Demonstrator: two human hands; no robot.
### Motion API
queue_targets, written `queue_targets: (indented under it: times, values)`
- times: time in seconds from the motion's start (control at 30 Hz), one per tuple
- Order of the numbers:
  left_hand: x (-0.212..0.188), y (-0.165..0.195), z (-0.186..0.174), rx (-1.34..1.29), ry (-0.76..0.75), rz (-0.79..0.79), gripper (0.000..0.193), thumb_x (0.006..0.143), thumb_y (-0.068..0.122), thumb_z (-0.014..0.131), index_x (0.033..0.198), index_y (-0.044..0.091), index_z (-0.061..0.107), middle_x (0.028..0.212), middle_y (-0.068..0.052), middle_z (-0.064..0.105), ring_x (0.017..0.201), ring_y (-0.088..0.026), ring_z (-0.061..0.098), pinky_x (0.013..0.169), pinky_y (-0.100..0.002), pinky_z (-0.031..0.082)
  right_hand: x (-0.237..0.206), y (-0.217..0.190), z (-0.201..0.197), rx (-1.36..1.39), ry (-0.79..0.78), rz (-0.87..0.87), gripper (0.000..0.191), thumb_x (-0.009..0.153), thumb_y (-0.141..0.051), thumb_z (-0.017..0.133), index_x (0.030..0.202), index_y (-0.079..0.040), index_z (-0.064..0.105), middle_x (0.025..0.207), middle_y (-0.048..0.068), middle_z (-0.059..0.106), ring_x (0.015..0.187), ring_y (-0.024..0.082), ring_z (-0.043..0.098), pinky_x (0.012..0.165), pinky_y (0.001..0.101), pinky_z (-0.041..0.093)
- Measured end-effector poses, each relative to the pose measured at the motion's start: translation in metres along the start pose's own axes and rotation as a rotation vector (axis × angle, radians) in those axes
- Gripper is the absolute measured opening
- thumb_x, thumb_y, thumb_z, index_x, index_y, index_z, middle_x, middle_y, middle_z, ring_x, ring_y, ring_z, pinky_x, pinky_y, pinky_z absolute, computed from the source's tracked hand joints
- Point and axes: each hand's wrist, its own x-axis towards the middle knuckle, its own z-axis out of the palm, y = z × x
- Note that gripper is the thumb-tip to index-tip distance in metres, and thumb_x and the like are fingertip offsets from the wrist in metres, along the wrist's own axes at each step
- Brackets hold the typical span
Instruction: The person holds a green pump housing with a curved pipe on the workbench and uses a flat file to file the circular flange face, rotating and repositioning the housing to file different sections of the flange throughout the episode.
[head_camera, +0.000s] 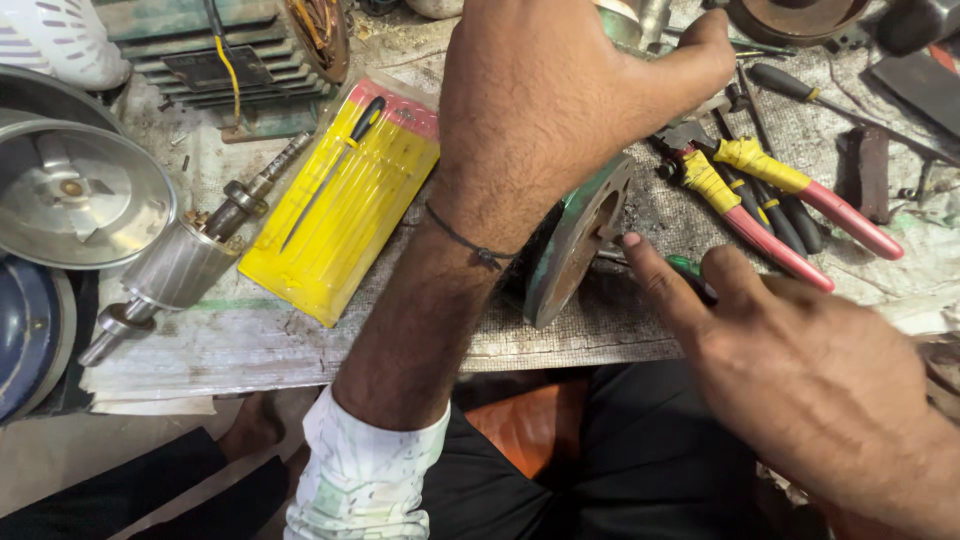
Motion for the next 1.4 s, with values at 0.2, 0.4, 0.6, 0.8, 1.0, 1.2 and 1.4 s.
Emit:
queue_targets:
  times: [0.2,0.4,0.6,0.8,1.0,1.2,1.4]
  values:
    - [0.001,0.0,-0.001,0.031,0.008,-0.015,0.039,0.076,0.04,0.083,0.093,0.006,0.072,0.083,-0.009,0.076,0.076,-0.027,0.076,0.068,-0.038,0.06,0.005,0.0,-0.006,0.048,-0.268,0.028,0.083,0.095,-0.016,0.051,0.167,-0.029,0.012,0.111,0.006,0.065,0.062,0.014,0.071,0.047,0.0296,0.058]
    - [0.0,0.0,-0.002,0.042,0.008,-0.003,0.046,0.077,0.041,0.083,0.098,0.003,0.069,0.086,-0.012,0.073,0.077,-0.028,0.075,0.067,-0.039,0.061,0.003,-0.001,-0.008,0.15,-0.085,-0.004,0.087,0.092,-0.017,0.055,0.171,-0.029,0.022,0.111,0.009,0.066,0.06,0.019,0.072,0.047,0.0345,0.059]
    - [-0.001,0.0,-0.004,0.054,-0.018,-0.046,0.05,0.075,0.042,0.085,0.098,0.001,0.068,0.085,-0.013,0.072,0.078,-0.029,0.075,0.067,-0.04,0.061,0.008,-0.002,-0.023,0.165,-0.247,0.021,0.085,0.096,-0.021,0.054,0.171,-0.027,0.015,0.113,0.006,0.067,0.059,0.015,0.071,0.047,0.0312,0.059]
    - [0.0,0.001,-0.006,0.05,-0.004,-0.028,0.051,0.074,0.042,0.085,0.096,0.0,0.067,0.082,-0.014,0.072,0.076,-0.031,0.075,0.068,-0.041,0.061,0.005,-0.002,-0.015,0.282,-0.152,0.022,0.09,0.084,-0.02,0.062,0.167,-0.029,0.028,0.102,0.005,0.068,0.064,0.021,0.073,0.054,0.0367,0.059]
    - [-0.001,0.001,-0.005,0.077,0.032,-0.007,0.054,0.074,0.042,0.087,0.097,-0.001,0.066,0.084,-0.017,0.072,0.08,-0.034,0.075,0.071,-0.042,0.061,0.003,-0.006,-0.01,0.27,-0.049,-0.014,0.088,0.082,-0.016,0.063,0.165,-0.023,0.034,0.095,0.006,0.068,0.064,0.023,0.072,0.053,0.0374,0.059]
    - [-0.002,0.001,-0.005,0.072,0.011,-0.02,0.055,0.074,0.044,0.086,0.098,-0.001,0.066,0.086,-0.019,0.072,0.082,-0.035,0.075,0.073,-0.042,0.061,0.003,-0.007,-0.012,0.277,-0.18,-0.019,0.079,0.089,-0.014,0.058,0.163,-0.017,0.029,0.107,0.013,0.064,0.06,0.019,0.07,0.05,0.0343,0.061]
    - [-0.001,0.0,-0.005,0.05,0.005,-0.014,0.059,0.074,0.044,0.086,0.102,-0.003,0.064,0.087,-0.019,0.071,0.082,-0.034,0.075,0.07,-0.042,0.061,0.0,-0.008,-0.002,0.253,0.076,-0.128,0.09,0.077,-0.012,0.063,0.161,-0.022,0.033,0.09,0.005,0.068,0.059,0.02,0.07,0.05,0.0353,0.058]
